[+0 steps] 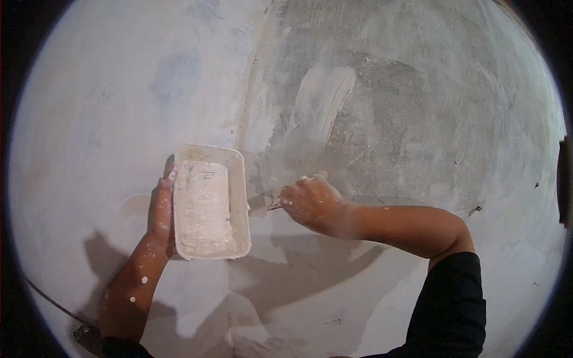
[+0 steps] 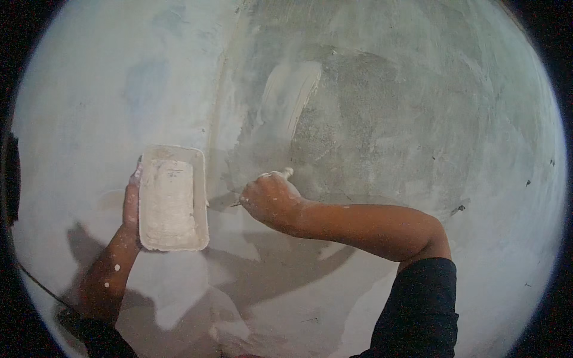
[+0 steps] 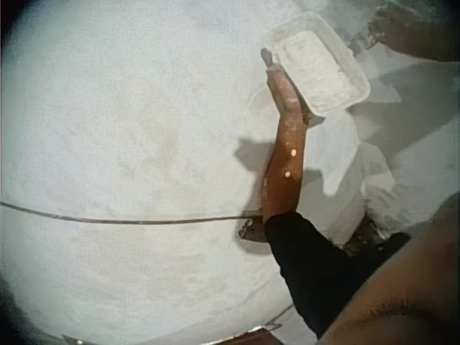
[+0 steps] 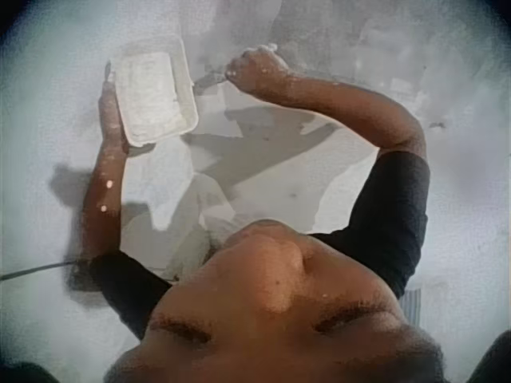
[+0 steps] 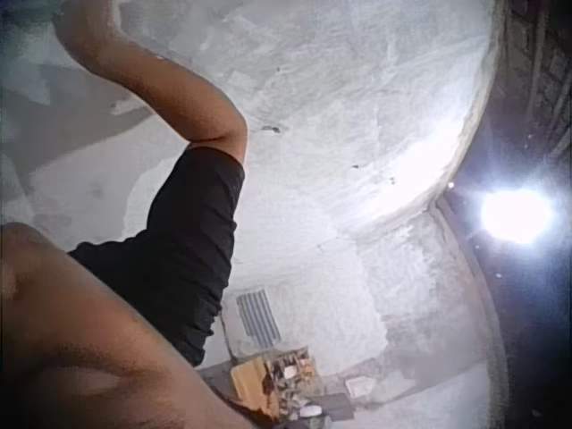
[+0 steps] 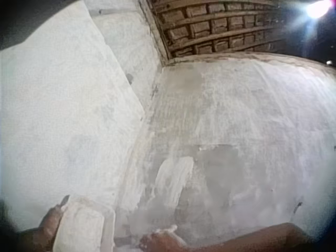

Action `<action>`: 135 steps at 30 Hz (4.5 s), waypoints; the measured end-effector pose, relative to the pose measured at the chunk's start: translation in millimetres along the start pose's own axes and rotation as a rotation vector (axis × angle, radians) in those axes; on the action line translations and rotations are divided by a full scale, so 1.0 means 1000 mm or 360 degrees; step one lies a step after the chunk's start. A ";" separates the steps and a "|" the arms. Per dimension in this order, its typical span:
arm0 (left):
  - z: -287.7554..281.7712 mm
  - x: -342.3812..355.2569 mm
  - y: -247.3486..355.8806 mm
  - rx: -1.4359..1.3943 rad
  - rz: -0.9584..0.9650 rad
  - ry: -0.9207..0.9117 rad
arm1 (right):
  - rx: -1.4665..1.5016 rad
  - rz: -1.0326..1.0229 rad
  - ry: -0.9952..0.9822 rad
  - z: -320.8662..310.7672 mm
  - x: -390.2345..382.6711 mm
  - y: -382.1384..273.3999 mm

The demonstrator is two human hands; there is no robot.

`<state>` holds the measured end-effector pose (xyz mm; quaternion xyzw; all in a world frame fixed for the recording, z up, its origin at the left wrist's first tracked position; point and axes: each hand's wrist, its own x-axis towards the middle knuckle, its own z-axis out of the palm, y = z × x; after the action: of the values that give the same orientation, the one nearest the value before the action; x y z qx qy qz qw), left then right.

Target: Applying plaster or filler to a wall using a spatula and a container of material.

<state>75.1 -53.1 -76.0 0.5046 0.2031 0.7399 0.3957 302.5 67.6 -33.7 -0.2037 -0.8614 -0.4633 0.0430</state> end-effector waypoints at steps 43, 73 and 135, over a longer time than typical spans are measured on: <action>-0.008 -0.005 0.010 -0.0436 -0.0134 -0.0111 | 0.0088 -0.0189 -0.0014 0.033 0.019 -0.044; -0.064 -0.039 -0.110 -0.0228 -0.1413 -0.0089 | -0.0045 -0.0036 0.0810 -0.011 0.056 0.007; -0.071 -0.031 -0.128 -0.0216 -0.1497 -0.0101 | -0.0078 0.0420 0.0648 0.015 -0.017 0.015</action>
<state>65.0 6.3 -212.4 0.3534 0.3485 0.4762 0.7259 326.0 82.1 -34.8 -0.2179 -0.7893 -0.5061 0.2709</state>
